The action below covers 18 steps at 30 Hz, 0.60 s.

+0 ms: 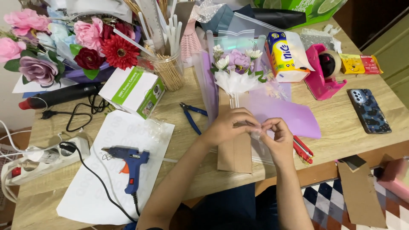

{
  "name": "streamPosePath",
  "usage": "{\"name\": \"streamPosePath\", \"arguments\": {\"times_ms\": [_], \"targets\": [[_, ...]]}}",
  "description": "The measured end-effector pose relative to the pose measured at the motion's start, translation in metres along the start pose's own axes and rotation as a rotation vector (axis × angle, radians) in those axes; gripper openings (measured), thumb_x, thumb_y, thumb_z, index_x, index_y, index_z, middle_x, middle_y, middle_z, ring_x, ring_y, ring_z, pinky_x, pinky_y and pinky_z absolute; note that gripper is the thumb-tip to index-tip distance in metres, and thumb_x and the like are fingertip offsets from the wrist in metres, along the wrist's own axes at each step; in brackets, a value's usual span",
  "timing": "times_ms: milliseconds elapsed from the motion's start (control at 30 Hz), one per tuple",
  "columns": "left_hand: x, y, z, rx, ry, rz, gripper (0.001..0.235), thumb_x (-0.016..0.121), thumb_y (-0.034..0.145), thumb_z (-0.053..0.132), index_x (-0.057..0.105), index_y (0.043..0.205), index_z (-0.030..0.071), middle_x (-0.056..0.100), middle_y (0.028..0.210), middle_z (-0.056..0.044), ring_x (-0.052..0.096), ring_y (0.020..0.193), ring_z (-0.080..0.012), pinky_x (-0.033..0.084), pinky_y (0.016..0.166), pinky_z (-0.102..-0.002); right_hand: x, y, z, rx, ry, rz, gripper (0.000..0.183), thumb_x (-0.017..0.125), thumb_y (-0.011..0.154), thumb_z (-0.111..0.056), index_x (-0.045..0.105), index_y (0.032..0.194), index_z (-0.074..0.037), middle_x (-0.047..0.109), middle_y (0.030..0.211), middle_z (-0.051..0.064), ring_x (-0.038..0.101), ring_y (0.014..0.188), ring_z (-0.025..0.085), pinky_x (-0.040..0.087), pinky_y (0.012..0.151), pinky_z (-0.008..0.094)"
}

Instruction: The person wraps a small bouquet of artificial flowers in purple and white translucent paper. They fold the paper around the stems, trim excess with a utility knife, and secure the layers with tape. The person adjusts the folds and smooths the paper to create a neat package.

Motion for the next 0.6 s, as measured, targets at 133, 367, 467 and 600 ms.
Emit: {"name": "streamPosePath", "arguments": {"times_ms": [133, 367, 467, 600], "targets": [[0.0, -0.003, -0.001, -0.058, -0.106, -0.045, 0.015, 0.077, 0.094, 0.021, 0.078, 0.108, 0.017, 0.071, 0.101, -0.003, 0.071, 0.099, -0.0189, 0.054, 0.094, -0.033, 0.001, -0.001, -0.012, -0.007, -0.045, -0.048, 0.024, 0.084, 0.081, -0.001, 0.069, 0.098, -0.002, 0.065, 0.076, 0.006, 0.059, 0.086, 0.012, 0.047, 0.09, 0.034], [0.005, -0.002, 0.013, -0.029, -0.169, -0.19, 0.015, 0.07, 0.099, 0.014, 0.076, 0.112, 0.012, 0.069, 0.1, -0.009, 0.068, 0.097, -0.0204, 0.056, 0.088, -0.035, 0.001, -0.002, -0.021, -0.012, -0.152, -0.242, 0.02, 0.086, 0.078, -0.005, 0.074, 0.093, -0.006, 0.071, 0.084, 0.005, 0.059, 0.096, 0.014, 0.044, 0.098, 0.036], [-0.009, -0.004, 0.007, -0.004, -0.135, -0.104, 0.012, 0.07, 0.099, 0.016, 0.076, 0.109, 0.012, 0.069, 0.101, -0.01, 0.069, 0.097, -0.023, 0.057, 0.089, -0.037, -0.009, -0.011, -0.016, -0.032, -0.187, -0.39, 0.032, 0.089, 0.071, -0.006, 0.075, 0.1, -0.005, 0.073, 0.093, 0.01, 0.063, 0.103, 0.021, 0.042, 0.104, 0.043], [-0.075, -0.027, 0.032, -0.07, 0.05, 0.235, 0.027, 0.074, 0.097, 0.026, 0.07, 0.122, 0.015, 0.069, 0.098, -0.004, 0.07, 0.097, -0.0208, 0.056, 0.09, -0.038, -0.016, -0.005, -0.032, -0.073, -0.328, -0.352, 0.059, 0.089, 0.069, -0.003, 0.069, 0.125, -0.003, 0.07, 0.11, 0.013, 0.063, 0.109, 0.024, 0.044, 0.107, 0.042]]}}
Point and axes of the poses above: each hand's wrist, its own y-axis towards the middle knuckle, its own x-axis out of the palm, z = x × y, the point moved 7 cm from there along y, towards the middle knuckle
